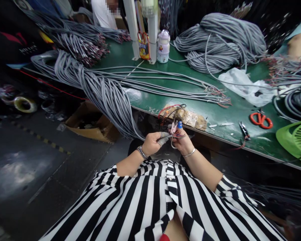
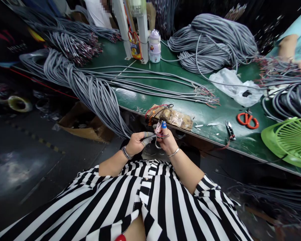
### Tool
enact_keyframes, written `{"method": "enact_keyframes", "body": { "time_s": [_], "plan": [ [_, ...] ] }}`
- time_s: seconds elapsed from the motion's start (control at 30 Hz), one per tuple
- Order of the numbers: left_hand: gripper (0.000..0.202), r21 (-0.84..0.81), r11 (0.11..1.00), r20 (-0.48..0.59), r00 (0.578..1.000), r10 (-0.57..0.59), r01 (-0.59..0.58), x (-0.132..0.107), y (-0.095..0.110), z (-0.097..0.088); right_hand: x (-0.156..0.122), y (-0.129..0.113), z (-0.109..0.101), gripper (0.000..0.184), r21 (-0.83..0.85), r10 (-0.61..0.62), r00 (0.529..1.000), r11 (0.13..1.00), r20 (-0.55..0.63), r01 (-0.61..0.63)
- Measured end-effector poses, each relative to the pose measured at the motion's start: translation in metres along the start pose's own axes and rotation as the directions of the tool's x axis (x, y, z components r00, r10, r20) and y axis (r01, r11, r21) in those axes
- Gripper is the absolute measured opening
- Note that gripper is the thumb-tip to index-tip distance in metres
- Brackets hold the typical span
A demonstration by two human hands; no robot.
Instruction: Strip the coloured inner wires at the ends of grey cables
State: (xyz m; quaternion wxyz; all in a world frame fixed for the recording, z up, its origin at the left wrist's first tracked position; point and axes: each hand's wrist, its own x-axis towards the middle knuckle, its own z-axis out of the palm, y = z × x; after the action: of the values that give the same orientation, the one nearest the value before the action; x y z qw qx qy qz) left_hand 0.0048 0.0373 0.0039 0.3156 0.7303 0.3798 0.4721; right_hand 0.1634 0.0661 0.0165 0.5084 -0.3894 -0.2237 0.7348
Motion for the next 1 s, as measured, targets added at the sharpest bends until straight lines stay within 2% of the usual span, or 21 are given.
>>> {"method": "enact_keyframes", "body": {
  "time_s": [0.13, 0.33, 0.43, 0.5, 0.6, 0.7, 0.77, 0.83, 0.9, 1.0],
  "plan": [
    [0.022, 0.034, 0.999, 0.007, 1.0, 0.03, -0.03, -0.011, 0.007, -0.006, -0.001, 0.002, -0.007, 0.06, 0.054, 0.053, 0.996, 0.997, 0.066, -0.056],
    [0.021, 0.111, 0.991, 0.022, 0.997, 0.069, -0.071, -0.045, 0.018, -0.026, -0.004, 0.003, -0.023, 0.058, 0.059, 0.074, 0.992, 0.995, 0.101, -0.08],
    [0.02, 0.168, 0.978, 0.001, 0.992, 0.125, -0.123, -0.062, 0.018, -0.033, -0.008, 0.002, -0.027, 0.054, 0.042, 0.108, 0.989, 0.993, 0.1, -0.113],
    [0.02, 0.215, 0.969, -0.042, 0.991, 0.13, -0.118, -0.069, 0.017, -0.035, -0.011, 0.004, -0.029, 0.053, 0.02, 0.122, 0.987, 0.992, 0.109, -0.125],
    [0.021, 0.273, 0.959, -0.118, 0.987, 0.11, -0.075, -0.072, 0.014, -0.038, -0.021, 0.008, -0.033, 0.048, -0.08, 0.076, 0.99, 0.995, 0.123, -0.067],
    [0.019, 0.362, 0.924, -0.105, 0.979, 0.172, -0.124, -0.066, 0.013, -0.041, -0.037, 0.01, -0.037, 0.042, -0.254, -0.111, 0.991, 0.959, 0.074, 0.126],
    [0.017, 0.432, 0.876, -0.031, 0.967, 0.251, -0.214, -0.058, 0.015, -0.043, -0.05, 0.006, -0.037, 0.034, -0.398, -0.301, 0.949, 0.863, 0.091, 0.312],
    [0.017, 0.481, 0.824, 0.052, 0.947, 0.316, -0.301, -0.049, 0.019, -0.043, -0.062, -0.003, -0.035, 0.024, -0.534, -0.444, 0.872, 0.696, 0.204, 0.48],
    [0.017, 0.503, 0.783, 0.129, 0.928, 0.351, -0.366, -0.041, 0.024, -0.04, -0.07, -0.012, -0.031, 0.024, -0.643, -0.477, 0.803, 0.498, 0.356, 0.581],
    [0.015, 0.506, 0.749, 0.204, 0.903, 0.379, -0.428, -0.033, 0.03, -0.035, -0.076, -0.02, -0.028, 0.018, -0.746, -0.396, 0.765, 0.242, 0.508, 0.621]
  ]
}}
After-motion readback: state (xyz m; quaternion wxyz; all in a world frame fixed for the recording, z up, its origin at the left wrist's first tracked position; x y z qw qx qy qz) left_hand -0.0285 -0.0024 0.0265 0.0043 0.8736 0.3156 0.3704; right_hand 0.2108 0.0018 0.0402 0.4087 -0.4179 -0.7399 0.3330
